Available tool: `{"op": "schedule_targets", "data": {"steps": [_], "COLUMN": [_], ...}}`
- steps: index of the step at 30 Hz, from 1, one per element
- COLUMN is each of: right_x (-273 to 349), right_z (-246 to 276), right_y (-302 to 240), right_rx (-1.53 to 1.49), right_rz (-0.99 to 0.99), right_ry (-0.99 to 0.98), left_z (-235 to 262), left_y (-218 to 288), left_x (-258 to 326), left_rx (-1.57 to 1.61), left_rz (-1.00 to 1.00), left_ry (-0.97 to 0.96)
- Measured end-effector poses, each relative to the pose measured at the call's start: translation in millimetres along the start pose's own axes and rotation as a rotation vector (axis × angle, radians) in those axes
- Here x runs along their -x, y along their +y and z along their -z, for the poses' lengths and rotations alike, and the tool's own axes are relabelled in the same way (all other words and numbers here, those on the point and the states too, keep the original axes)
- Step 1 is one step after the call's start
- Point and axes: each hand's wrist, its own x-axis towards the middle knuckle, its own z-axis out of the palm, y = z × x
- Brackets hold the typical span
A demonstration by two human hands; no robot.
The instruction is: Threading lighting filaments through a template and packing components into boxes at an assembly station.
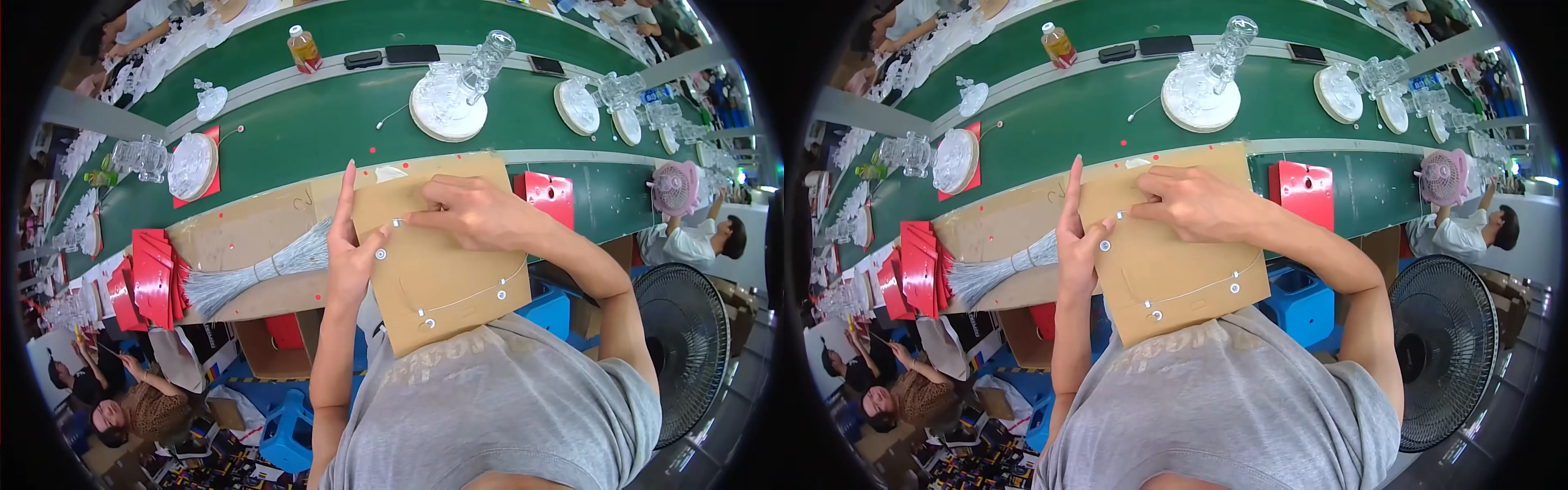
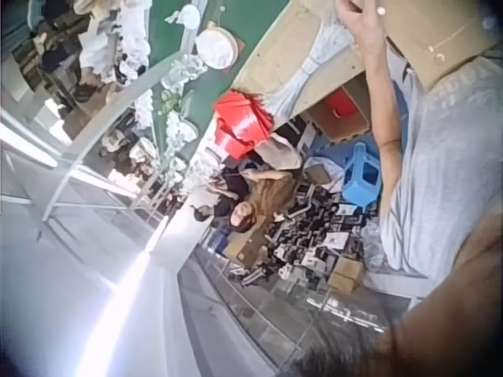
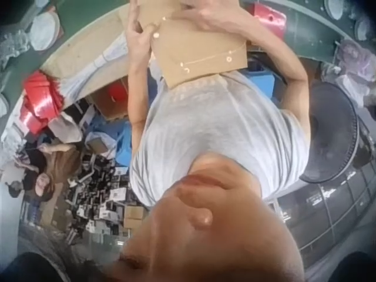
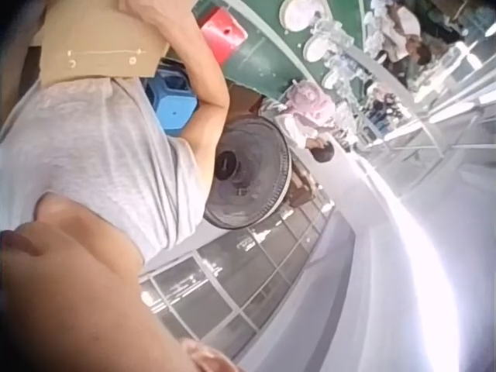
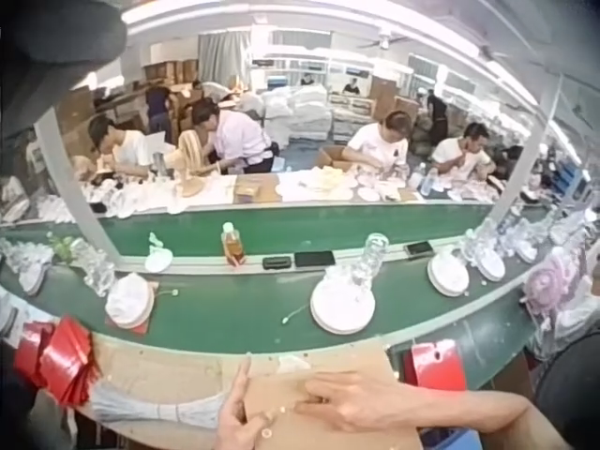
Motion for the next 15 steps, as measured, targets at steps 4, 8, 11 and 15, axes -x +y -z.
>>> {"op": "schedule_targets", "data": {"steps": [4, 8, 11, 15], "right_x": [0.5, 3.0, 0.7, -5.2], "right_z": [0.7, 6.2, 8.1, 8.7], "right_y": [0.5, 2.9, 4.5, 5.3], "right_rx": [0.033, 0.062, 0.082, 0.101], "right_rz": [0.034, 0.037, 0.077, 0.154], "right_ry": [-0.045, -0.068, -0.090, -0.103], "left_z": [-1.6, -3.4, -5.0, -5.5], "left_y": [-4.1, -1.9, -3.6, -4.9], "left_x": [-0.5, -3.6, -3.4, -3.9], "left_rx": [-0.020, -0.042, -0.059, -0.093], "left_rz": [-0.012, -0.017, -0.034, -0.077], "left_ry": [0.006, 0.024, 0.028, 0.033]}}
